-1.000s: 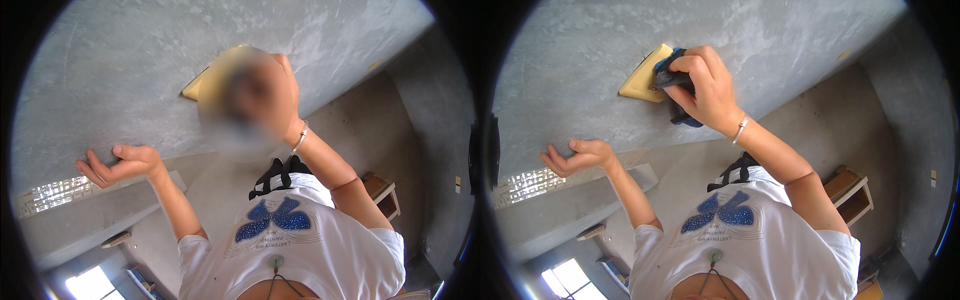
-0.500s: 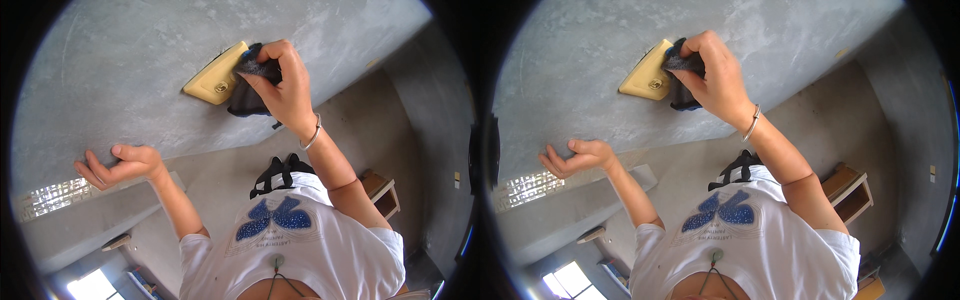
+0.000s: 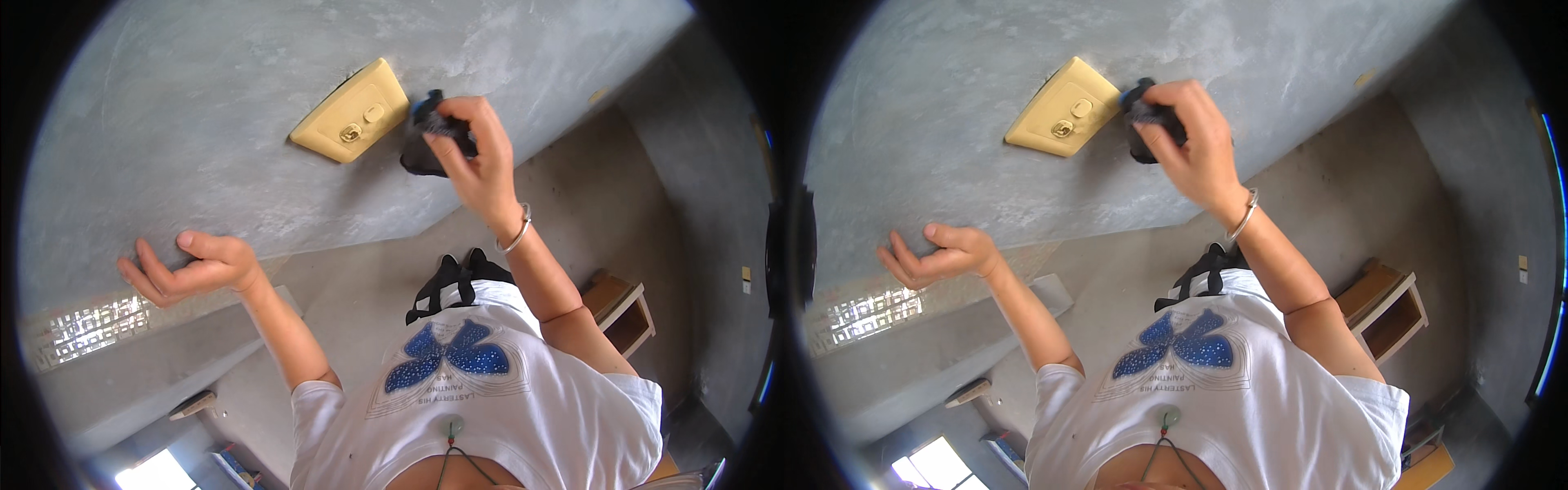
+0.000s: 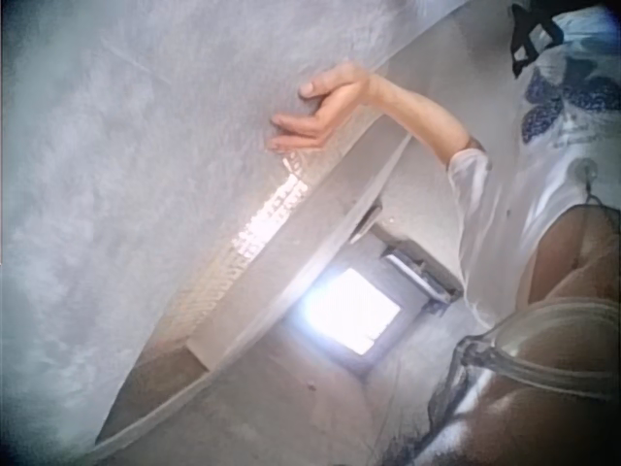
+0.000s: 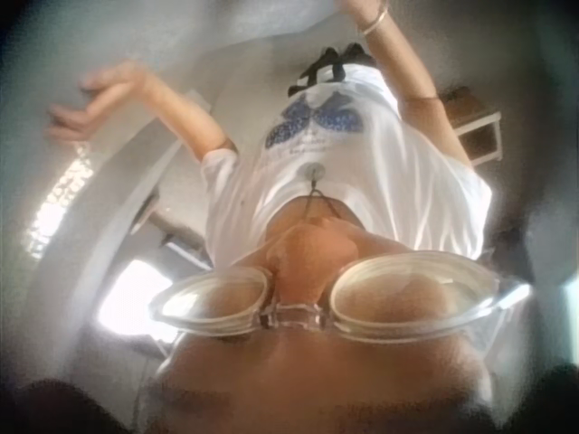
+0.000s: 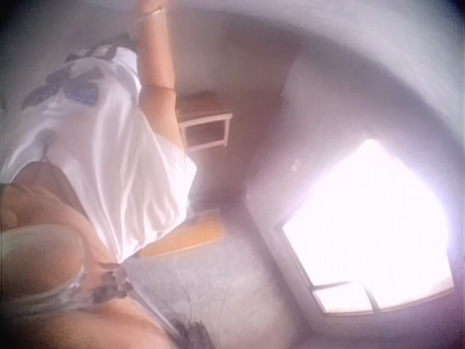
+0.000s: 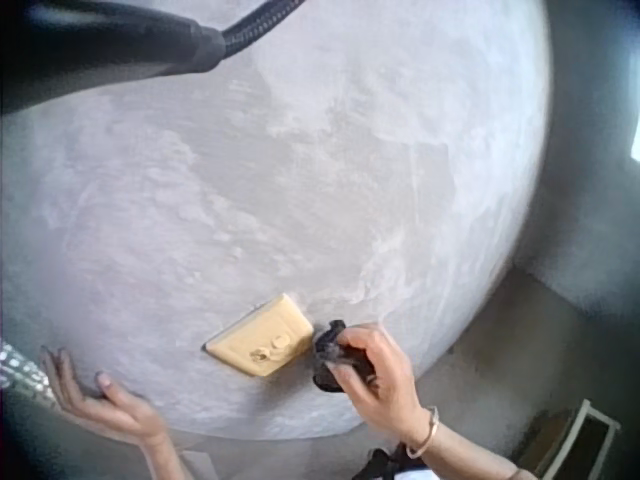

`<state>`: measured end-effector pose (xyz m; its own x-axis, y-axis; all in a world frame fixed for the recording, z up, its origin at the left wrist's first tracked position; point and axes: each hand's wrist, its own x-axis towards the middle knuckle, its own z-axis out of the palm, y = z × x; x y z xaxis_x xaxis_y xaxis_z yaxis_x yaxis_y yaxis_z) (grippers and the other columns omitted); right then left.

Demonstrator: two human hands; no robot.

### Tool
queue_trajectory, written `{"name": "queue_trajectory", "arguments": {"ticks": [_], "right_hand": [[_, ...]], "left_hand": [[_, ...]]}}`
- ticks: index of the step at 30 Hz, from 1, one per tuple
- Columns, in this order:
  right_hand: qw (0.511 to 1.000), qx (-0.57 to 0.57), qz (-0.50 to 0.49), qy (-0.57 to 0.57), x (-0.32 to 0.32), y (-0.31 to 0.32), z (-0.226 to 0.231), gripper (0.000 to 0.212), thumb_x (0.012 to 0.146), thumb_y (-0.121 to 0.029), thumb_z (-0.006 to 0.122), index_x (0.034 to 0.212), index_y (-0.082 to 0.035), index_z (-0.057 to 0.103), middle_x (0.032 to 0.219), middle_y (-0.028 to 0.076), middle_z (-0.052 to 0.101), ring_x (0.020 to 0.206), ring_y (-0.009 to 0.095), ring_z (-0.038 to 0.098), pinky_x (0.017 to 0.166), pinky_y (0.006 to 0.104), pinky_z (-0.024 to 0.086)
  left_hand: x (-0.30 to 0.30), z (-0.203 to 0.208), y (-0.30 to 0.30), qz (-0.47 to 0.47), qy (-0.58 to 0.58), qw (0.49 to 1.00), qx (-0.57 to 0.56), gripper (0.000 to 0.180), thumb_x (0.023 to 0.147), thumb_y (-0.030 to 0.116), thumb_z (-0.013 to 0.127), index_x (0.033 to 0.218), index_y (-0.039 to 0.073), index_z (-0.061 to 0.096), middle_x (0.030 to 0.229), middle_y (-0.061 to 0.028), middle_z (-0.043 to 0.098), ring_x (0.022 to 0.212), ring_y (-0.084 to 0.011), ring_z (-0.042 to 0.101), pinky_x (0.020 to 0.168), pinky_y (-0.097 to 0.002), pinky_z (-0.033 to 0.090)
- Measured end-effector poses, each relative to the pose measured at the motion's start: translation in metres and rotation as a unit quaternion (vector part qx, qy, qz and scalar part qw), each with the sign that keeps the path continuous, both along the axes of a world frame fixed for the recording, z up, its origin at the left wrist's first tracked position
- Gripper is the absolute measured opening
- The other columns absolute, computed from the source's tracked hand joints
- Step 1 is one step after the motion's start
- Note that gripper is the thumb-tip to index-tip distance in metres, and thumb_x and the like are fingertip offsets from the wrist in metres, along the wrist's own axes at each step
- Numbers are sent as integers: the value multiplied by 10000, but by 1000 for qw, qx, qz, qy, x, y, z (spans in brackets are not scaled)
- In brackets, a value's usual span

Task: The person wipes a light switch plate and the surrounding wall with a blue cloth, handling two separate switch areas on the same wall.

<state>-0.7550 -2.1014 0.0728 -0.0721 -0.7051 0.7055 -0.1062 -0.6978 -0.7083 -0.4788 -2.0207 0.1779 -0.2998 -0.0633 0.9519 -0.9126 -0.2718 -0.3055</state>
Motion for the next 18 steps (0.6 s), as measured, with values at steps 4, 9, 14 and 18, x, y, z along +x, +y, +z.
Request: {"name": "queue_trajectory", "arguments": {"ticks": [4,9,14,18], "right_hand": [[999,-13,-24,-26,16,5,7,251,778,31,709,1002,-40,621,924,85,626,766,228,589,660,321,484],[986,-114,-115,-43,39,-3,10,348,655,57,732,972,-48,633,889,110,629,741,275,602,634,353,497],[988,-139,-72,16,65,18,-7,354,618,41,747,941,-50,636,901,107,639,747,262,611,646,350,508],[986,-120,-118,4,60,5,-5,365,610,49,750,941,-53,633,908,97,640,759,271,610,641,355,503]], "left_hand": [[3,3,-1,2,-9,1000,3,429,1019,314,423,1281,-24,462,1388,-232,399,1313,-346,358,1046,-491,302],[-2,5,0,5,-13,1000,8,433,1020,308,419,1290,-29,448,1390,-237,395,1322,-349,349,1044,-494,304],[9,5,0,7,-11,1000,5,442,1025,317,407,1294,-31,444,1394,-240,389,1322,-350,349,1049,-494,300],[17,7,4,17,-13,1000,8,449,1025,323,407,1297,-32,443,1398,-241,385,1322,-351,346,1052,-493,294]]}}
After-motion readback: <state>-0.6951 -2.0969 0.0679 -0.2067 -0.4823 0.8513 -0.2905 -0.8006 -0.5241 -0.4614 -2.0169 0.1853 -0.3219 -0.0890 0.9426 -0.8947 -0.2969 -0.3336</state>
